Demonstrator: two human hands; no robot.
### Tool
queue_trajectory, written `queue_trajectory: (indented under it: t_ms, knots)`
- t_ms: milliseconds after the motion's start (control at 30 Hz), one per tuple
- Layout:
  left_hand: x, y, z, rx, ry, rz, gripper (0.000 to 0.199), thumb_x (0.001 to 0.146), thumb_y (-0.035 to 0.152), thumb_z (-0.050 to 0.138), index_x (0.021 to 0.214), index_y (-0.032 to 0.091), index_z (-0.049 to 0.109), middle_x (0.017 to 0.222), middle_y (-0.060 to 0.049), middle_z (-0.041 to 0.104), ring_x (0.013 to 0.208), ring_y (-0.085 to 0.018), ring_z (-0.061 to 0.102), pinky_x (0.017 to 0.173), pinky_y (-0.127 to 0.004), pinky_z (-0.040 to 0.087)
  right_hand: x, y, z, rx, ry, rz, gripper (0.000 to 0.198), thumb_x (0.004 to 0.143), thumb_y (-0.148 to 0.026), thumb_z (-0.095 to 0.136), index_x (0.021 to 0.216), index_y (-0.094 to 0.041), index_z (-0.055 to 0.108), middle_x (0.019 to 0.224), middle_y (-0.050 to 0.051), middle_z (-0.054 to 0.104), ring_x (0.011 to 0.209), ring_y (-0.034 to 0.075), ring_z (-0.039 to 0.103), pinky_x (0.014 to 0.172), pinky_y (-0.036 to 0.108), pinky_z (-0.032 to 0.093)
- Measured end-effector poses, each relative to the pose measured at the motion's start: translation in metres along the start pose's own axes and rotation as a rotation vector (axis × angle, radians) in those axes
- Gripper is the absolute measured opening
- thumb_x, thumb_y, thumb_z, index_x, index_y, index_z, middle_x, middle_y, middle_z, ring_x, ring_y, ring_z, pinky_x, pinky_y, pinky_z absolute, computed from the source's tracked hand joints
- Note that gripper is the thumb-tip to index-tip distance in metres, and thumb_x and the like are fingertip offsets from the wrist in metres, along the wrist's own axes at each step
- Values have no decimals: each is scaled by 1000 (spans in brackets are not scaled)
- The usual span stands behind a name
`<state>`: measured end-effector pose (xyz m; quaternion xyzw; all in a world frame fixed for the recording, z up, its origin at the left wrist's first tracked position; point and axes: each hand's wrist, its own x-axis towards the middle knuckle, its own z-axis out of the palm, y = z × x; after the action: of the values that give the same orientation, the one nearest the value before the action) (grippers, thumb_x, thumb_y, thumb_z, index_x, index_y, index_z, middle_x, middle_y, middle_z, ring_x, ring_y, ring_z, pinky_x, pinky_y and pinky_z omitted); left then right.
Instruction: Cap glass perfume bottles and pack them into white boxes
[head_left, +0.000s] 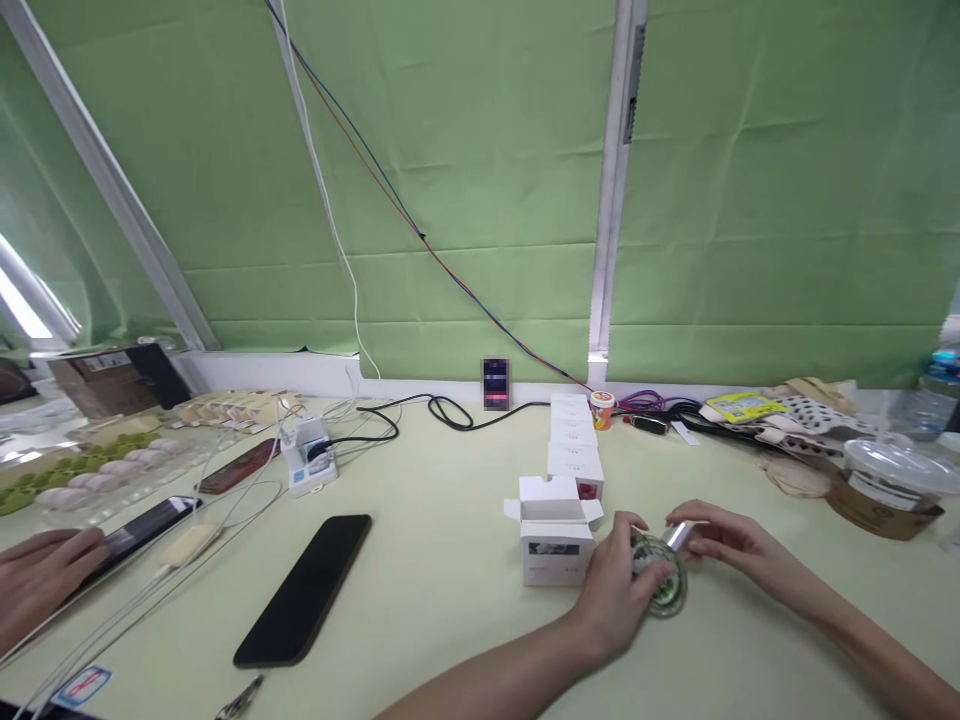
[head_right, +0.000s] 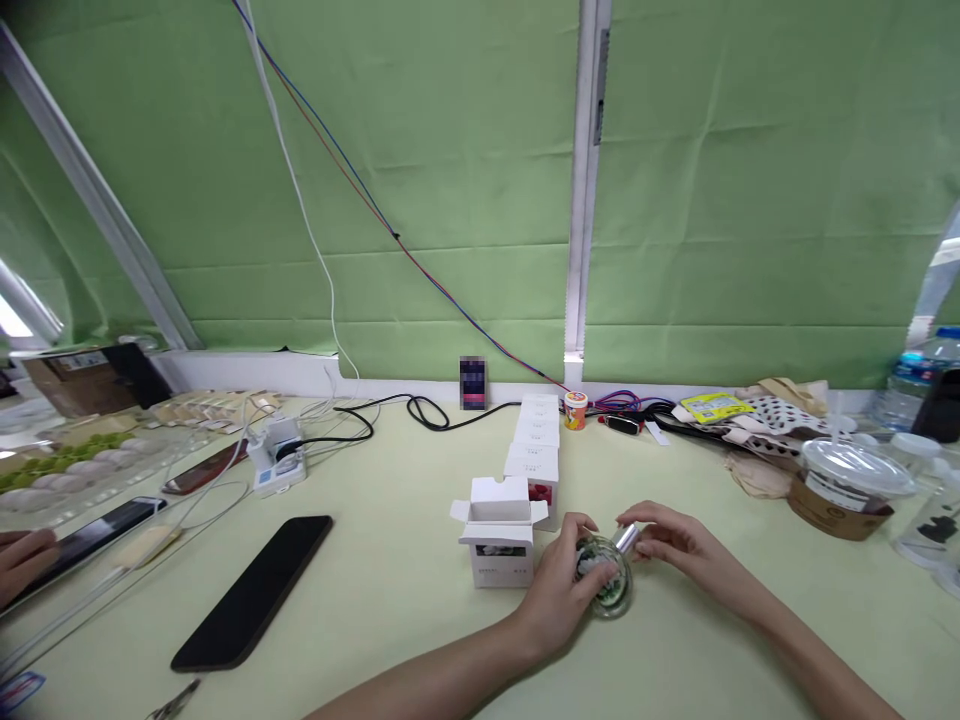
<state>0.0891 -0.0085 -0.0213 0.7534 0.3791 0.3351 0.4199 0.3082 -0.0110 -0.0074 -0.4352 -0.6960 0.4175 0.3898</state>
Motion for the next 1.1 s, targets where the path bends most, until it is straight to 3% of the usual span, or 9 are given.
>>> queue_trajectory:
  t_ms: [100,333,500,633,733,867,1000,1100]
  knots:
    - [-2,0,-1,51,-39,47,31,83,26,56,112,22,45,104,-3,58,94,-19,52,84,-30,41,-1,-1,0,-8,17,-9,23,85,-41,59,95,-22,69,89,4,62,73,18,61,68,31,52]
    - [-8,2,-2,221,-88,177,29,85,24,52,115,22,49,110,-6,59,100,-22,53,89,-33,41,-6,2,1,19,-73,121,31,83,-48,59,81,-18,63,57,-4,55,48,14,58,50,26,44]
    - [-6,1,-1,141,-63,161,32,83,22,54,115,21,48,109,-6,59,99,-22,53,89,-34,40,-4,3,0,55,-53,111,39,77,-56,63,77,-17,64,56,-4,52,45,12,53,47,25,40]
    - [-2,-2,1,-85,-17,95,39,76,16,60,112,21,46,103,-4,59,93,-20,53,83,-31,40,-2,1,5,148,-22,-7,55,68,-67,65,95,-20,69,84,3,59,62,16,56,56,28,45]
    - [2,-6,2,-228,-8,81,40,74,10,59,110,21,45,99,-2,59,91,-18,54,81,-30,40,-1,2,12,152,-92,-16,58,65,-59,73,111,-23,64,102,6,60,80,21,58,66,30,47]
    - [5,-9,4,-214,-18,53,36,75,16,63,106,21,47,97,-1,58,90,-18,53,80,-29,40,-1,8,15,112,-110,42,46,76,-44,71,116,-23,61,90,2,61,75,17,56,66,28,44]
    - [5,-10,4,-72,-66,27,53,70,26,72,114,21,43,100,-2,57,90,-20,53,80,-32,42,-1,16,14,118,-51,52,59,82,-42,65,133,-25,41,73,-5,51,57,11,45,53,23,36]
    - [0,-5,4,76,-55,113,56,72,29,71,119,20,42,113,-8,56,102,-25,53,88,-38,44,-1,20,11,85,-25,20,59,87,-42,59,138,-26,33,74,-5,49,61,12,47,57,24,38]
